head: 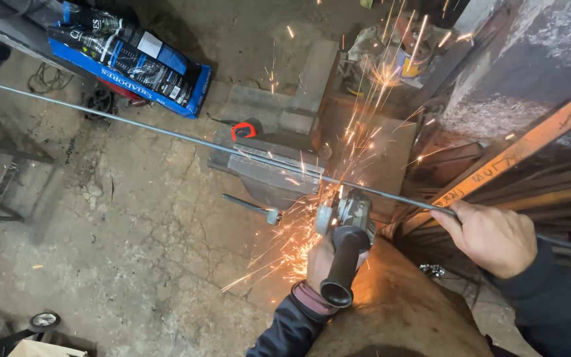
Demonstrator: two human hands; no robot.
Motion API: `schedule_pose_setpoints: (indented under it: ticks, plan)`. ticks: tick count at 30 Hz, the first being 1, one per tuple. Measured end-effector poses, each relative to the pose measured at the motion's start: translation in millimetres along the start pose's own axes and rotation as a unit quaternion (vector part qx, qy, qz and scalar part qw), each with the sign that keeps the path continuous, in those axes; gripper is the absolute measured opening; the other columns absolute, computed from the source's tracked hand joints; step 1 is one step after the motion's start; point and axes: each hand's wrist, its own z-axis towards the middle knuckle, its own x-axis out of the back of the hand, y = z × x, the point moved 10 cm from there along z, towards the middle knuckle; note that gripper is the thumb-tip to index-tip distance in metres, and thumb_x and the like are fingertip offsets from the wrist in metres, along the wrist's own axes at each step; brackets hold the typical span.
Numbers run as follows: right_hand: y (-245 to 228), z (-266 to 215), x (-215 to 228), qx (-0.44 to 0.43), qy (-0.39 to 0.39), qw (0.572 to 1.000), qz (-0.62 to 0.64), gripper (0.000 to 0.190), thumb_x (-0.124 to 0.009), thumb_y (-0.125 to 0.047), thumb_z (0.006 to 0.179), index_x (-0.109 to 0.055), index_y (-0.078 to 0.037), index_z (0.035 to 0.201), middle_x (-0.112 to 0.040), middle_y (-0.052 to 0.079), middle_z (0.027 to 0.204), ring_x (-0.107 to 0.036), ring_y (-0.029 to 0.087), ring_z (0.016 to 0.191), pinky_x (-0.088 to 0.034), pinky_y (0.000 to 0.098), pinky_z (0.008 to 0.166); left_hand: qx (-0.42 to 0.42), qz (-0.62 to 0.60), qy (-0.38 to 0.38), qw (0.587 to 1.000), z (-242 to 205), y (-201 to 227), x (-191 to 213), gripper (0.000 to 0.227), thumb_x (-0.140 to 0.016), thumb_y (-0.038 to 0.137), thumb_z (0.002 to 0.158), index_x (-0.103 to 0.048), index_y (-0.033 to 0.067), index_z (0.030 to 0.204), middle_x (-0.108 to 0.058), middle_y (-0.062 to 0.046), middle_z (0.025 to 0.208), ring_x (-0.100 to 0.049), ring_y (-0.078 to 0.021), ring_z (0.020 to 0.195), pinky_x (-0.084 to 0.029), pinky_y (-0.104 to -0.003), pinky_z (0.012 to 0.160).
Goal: Measuring and cutting metal rods using a tape measure, a hacksaw, and an angle grinder on a workbench vise.
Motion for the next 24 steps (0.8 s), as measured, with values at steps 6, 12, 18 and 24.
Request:
schedule_pose_setpoints:
  ticks: [6, 12, 18, 24]
  plan:
    - [5, -2, -1, -0.011, 0.021, 1.000, 0.004, 0.039, -0.069, -0.050, 0.092, -0.075, -0.012, 0.081, -0.064, 0.014, 0.059, -0.063, 0.036, 0.053, -0.048, 0.0468, 0.048, 0.041, 0.028, -0.001, 0.999, 2, -4, -2, 0.051, -0.087, 0.034, 0.074, -0.069, 0.0028, 0.111, -0.079, -0.016, 0.091, -0.079, -0.0307, 0.088, -0.062, -0.039, 0.074]
    - [6, -3, -1, -0.020, 0.020, 1.000, -0.002, 0.038, -0.070, -0.050, 0.092, -0.076, -0.014, 0.082, -0.065, 0.013, 0.060, -0.063, 0.035, 0.052, -0.047, 0.0455, 0.047, 0.026, -0.018, -0.016, 0.999, 0, 3, 1, 0.049, -0.085, 0.032, 0.077, -0.070, 0.0021, 0.112, -0.079, -0.016, 0.094, -0.080, -0.0298, 0.089, -0.062, -0.038, 0.076]
    - [11, -5, -9, -0.011, 0.036, 0.999, -0.010, 0.039, -0.070, -0.050, 0.093, -0.074, -0.013, 0.081, -0.066, 0.011, 0.062, -0.064, 0.032, 0.055, -0.047, 0.0439, 0.049, 0.008, -0.036, -0.012, 0.999, 0, 12, 3, 0.046, -0.084, 0.030, 0.077, -0.070, 0.0022, 0.111, -0.079, -0.015, 0.093, -0.080, -0.0297, 0.089, -0.062, -0.039, 0.076]
    - [7, 0, -4, -0.002, 0.044, 0.999, -0.008, 0.037, -0.070, -0.048, 0.094, -0.074, -0.014, 0.080, -0.067, 0.009, 0.064, -0.065, 0.031, 0.057, -0.047, 0.0429, 0.051, 0.008, -0.011, -0.011, 1.000, 1, 12, 3, 0.042, -0.085, 0.030, 0.079, -0.073, 0.0029, 0.109, -0.079, -0.015, 0.092, -0.080, -0.0295, 0.089, -0.062, -0.038, 0.076]
